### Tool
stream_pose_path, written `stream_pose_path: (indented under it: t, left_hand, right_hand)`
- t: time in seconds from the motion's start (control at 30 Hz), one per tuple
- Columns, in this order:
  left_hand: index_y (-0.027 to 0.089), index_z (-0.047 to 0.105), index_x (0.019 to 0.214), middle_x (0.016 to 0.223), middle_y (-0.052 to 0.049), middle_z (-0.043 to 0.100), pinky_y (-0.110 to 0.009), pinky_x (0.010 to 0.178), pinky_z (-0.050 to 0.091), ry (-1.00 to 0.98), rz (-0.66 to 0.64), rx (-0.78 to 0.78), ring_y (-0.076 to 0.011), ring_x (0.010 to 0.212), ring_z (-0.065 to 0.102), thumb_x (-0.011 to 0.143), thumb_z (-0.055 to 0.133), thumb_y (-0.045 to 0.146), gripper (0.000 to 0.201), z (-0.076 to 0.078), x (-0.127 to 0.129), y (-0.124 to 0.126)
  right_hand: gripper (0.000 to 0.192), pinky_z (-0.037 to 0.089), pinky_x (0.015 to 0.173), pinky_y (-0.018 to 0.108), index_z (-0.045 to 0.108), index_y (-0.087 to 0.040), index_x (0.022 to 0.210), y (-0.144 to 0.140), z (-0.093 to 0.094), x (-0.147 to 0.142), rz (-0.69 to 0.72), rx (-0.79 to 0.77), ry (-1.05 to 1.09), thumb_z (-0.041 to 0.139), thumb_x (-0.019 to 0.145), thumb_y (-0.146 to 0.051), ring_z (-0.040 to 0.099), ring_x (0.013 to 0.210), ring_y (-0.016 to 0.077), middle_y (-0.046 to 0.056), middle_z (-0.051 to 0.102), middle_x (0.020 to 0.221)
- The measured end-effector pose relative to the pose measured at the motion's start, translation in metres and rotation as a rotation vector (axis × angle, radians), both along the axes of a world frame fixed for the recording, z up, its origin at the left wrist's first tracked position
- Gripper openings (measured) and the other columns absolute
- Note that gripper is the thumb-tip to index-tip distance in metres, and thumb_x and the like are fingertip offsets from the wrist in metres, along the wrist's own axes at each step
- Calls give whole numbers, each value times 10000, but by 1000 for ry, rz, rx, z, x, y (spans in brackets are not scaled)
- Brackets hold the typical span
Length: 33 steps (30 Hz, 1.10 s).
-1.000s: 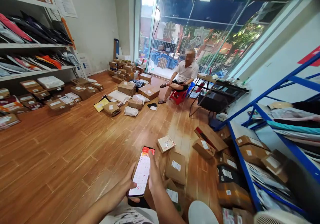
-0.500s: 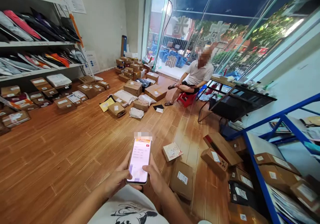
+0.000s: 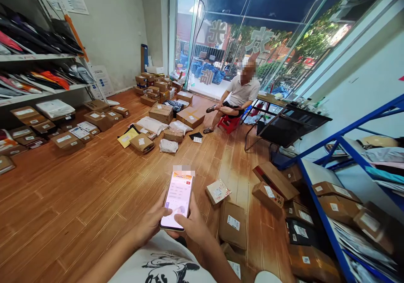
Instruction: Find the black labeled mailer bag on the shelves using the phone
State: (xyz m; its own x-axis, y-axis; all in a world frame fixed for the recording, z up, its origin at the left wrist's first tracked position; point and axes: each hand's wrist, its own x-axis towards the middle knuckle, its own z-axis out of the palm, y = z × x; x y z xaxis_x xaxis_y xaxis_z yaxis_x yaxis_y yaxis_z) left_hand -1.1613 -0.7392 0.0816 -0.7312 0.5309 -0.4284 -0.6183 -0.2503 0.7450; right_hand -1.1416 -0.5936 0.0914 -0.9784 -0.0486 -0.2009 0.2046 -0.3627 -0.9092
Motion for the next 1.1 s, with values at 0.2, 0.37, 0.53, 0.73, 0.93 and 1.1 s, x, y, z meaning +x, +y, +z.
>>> stream_pose_path:
  t: [0.2,0.37,0.53,0.73,0.93,1.1]
  left_hand:
    - [367,15,1524,1316,-108,557,-289,535,534,-12,-7,9,-214,756,642,639,658,248,1101,1,-7,-10]
    - [367,10,1524,1403,-73,484,-294,610,546,-60,-31,-20,-294,983,610,547,591,156,1156,-3,-10,-13]
    - [279,35,1536,1397,-105,479,-338,599,560,-58,-74,-2,-346,1044,568,522,554,191,1142,-14,-12,-11]
    - [274,35,1535,1375,-102,506,-332,583,562,-46,-113,0,-334,987,593,522,539,193,1134,-25,-11,-9]
    - [305,1,1534,1391,-107,494,-325,540,564,-53,-78,69,-317,931,620,557,542,199,1122,-30,-7,-6]
    - [292,-55,1530,1417,-116,475,-303,511,556,-58,-58,88,-325,940,622,568,554,187,1143,-26,-3,-2]
  right_hand:
    - [530,518,746,302,531,-226,1075,-12,-5,-5,-37,22,-8,614,562,-118,656,812,188,-8,706,922]
    - [382,520,715,308,638,-201,977,-12,-6,-12,-119,-5,-99,696,605,-269,670,824,225,27,741,898]
    - [322,493,613,278,679,-197,697,-11,-10,-24,-305,20,-202,703,665,-516,632,680,199,23,708,697]
    - [466,481,594,291,679,-178,655,-12,-17,-26,-406,57,-207,675,651,-644,608,630,200,27,686,648]
    - [360,508,738,300,673,-230,723,-17,-24,-7,-519,77,-234,661,646,-582,633,830,229,26,711,789]
    - [312,530,681,324,653,-240,712,-17,-21,0,-527,52,-267,676,584,-524,648,805,247,50,718,832]
